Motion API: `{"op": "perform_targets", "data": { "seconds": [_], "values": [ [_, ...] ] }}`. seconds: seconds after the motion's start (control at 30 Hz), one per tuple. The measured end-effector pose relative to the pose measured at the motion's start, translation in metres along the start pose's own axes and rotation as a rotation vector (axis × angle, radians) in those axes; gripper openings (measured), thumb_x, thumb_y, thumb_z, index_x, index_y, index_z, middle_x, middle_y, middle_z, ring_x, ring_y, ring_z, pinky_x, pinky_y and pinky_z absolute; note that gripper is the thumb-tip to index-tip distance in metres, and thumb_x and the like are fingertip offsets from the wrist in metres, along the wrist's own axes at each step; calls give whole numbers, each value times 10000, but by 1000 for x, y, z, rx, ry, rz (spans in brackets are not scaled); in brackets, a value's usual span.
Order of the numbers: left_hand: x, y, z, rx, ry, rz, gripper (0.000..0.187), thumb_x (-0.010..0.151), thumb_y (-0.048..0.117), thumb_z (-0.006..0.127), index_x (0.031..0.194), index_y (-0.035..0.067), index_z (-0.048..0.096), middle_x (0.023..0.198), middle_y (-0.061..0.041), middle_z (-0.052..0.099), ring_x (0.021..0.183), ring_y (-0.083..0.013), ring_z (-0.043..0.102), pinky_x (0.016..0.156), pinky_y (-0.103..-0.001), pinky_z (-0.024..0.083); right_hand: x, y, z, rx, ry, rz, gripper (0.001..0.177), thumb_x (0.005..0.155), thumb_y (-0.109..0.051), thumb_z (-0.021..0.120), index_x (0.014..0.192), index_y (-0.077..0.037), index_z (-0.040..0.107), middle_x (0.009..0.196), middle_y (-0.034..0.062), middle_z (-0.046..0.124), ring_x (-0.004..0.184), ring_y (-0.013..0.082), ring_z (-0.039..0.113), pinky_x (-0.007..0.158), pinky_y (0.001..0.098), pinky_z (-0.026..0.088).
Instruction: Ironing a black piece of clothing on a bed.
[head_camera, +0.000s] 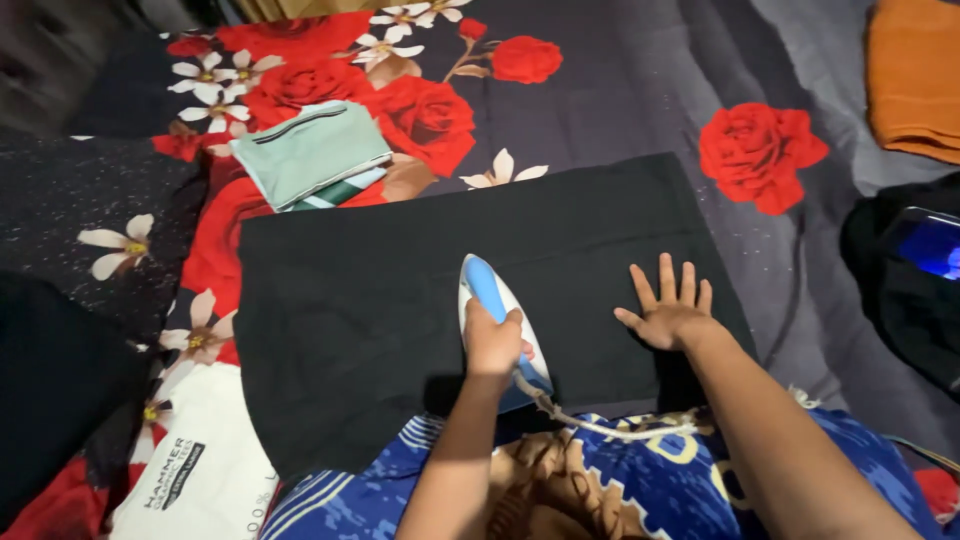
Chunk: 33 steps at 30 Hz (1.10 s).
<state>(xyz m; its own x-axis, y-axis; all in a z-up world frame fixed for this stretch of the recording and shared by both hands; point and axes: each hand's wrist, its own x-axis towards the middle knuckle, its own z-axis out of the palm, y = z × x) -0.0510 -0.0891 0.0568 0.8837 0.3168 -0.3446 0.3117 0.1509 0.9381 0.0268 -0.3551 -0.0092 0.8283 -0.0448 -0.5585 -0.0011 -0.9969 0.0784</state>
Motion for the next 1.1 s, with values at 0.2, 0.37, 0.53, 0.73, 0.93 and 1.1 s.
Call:
{"op": "perform_targets", "data": {
  "seconds": [0.2,0.37,0.53,0.73,0.93,1.1],
  "values": [
    [-2,16,3,67,15,-35,350,865,7,581,1187,-41,453,830,-182,650,455,-218,637,397,-361,533,-1,-2,-3,-17,-19,14,918,923,-798,332,1628,-419,-118,1692,84,-317,1559,399,-211,1226,580,-48],
    [3,16,6,125,24,-1,372,878,27,594,1211,-57,452,836,-196,666,468,-225,651,415,-351,545,-2,-2,-3,-2,-8,15,914,922,-796,342,1626,-427,-109,1692,84,-311,1561,400,-214,1224,582,-51],
    [2,22,2,82,-9,15,377,872,11,583,1217,-73,453,858,-221,667,483,-235,660,425,-360,554,3,-1,1,-16,12,14,906,926,-795,334,1630,-426,-101,1699,91,-295,1564,398,-199,1224,582,-38],
    [2,13,-1,102,-18,-3,433,901,9,575,1287,-87,405,907,-234,661,496,-251,664,438,-380,564,3,-1,2,-21,41,8,909,919,-803,324,1631,-420,-92,1698,86,-284,1561,404,-191,1220,586,-37],
    [-10,14,-4,68,-24,3,535,858,-13,551,1363,-31,377,906,-200,657,484,-248,656,444,-381,567,1,1,3,-2,37,-1,909,918,-799,338,1629,-428,-90,1699,86,-296,1562,397,-197,1224,580,-43],
    [-7,5,-4,64,-6,-27,465,878,-2,565,1300,-74,385,860,-213,660,495,-231,654,441,-385,565,-2,-1,-1,0,18,-1,902,926,-795,325,1631,-425,-97,1698,83,-294,1563,398,-195,1225,579,-42]
  ]
}}
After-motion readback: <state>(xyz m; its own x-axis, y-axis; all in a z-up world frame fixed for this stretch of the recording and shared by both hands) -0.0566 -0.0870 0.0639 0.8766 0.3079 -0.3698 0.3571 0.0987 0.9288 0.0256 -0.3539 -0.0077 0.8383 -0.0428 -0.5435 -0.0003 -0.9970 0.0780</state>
